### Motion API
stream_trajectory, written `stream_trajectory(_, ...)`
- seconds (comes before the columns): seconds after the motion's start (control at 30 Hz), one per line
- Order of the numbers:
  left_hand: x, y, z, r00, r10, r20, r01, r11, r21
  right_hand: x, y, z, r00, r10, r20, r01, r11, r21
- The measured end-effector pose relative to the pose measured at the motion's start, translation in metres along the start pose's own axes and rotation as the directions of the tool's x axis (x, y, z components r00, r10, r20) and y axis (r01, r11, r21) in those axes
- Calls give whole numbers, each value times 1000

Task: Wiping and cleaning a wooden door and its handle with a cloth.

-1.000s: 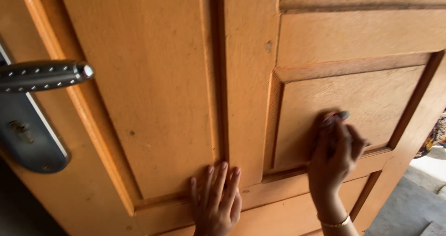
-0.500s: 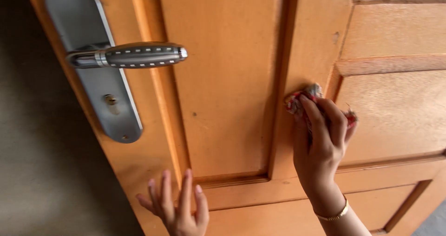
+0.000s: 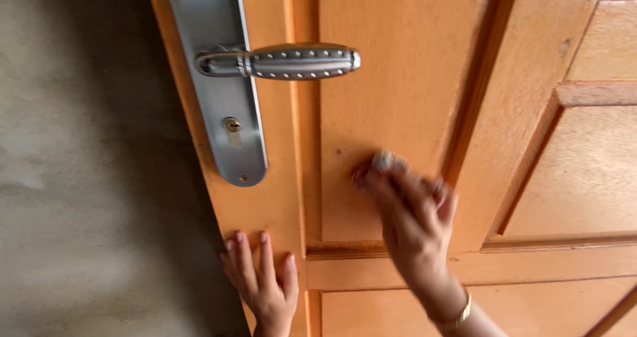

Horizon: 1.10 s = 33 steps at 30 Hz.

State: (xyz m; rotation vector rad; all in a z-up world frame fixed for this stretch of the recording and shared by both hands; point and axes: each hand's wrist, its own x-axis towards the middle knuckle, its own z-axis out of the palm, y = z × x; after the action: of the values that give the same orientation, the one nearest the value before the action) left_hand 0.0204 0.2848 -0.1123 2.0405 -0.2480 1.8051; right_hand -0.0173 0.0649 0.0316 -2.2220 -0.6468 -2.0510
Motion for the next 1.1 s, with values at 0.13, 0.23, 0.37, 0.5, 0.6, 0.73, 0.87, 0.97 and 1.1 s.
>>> stream_trajectory(0.13,-2,-4,-1,1000,-6,-8,6,1000,0,12,-15,12,980,171,-103,-169,985,29)
stream_trajectory(0.23,-3,-5,-1,1000,-23,5,23,1000,-20,-36,-31,27,983,161,-87,-162,987,-2)
stream_trajectory(0.37,-4,-7,1,999,-43,-3,43,999,-33,-38,-31,24,995,-100,30,100,995,5)
stream_trajectory(0.5,-7,-12,5,998,0,-57,-2,999,-42,42,-13,10,997,-69,-32,66,995,-73)
stream_trajectory(0.6,-2,-11,1,1000,-9,-30,7,998,-56,61,-24,7,978,175,-110,-172,984,35)
stream_trajectory(0.73,0,-16,-11,997,-73,-2,72,990,-122,10,-50,17,993,97,-61,-98,995,-11)
stream_trajectory(0.87,13,-29,-31,930,-353,104,367,872,-323,-12,-80,14,996,-40,84,28,989,145)
stream_trajectory(0.97,6,-45,-27,846,-439,302,533,682,-500,19,-98,15,985,-165,59,152,972,177)
stream_trajectory(1.1,-24,-74,-11,687,-479,547,727,476,-495,44,-110,31,990,-112,83,101,986,132)
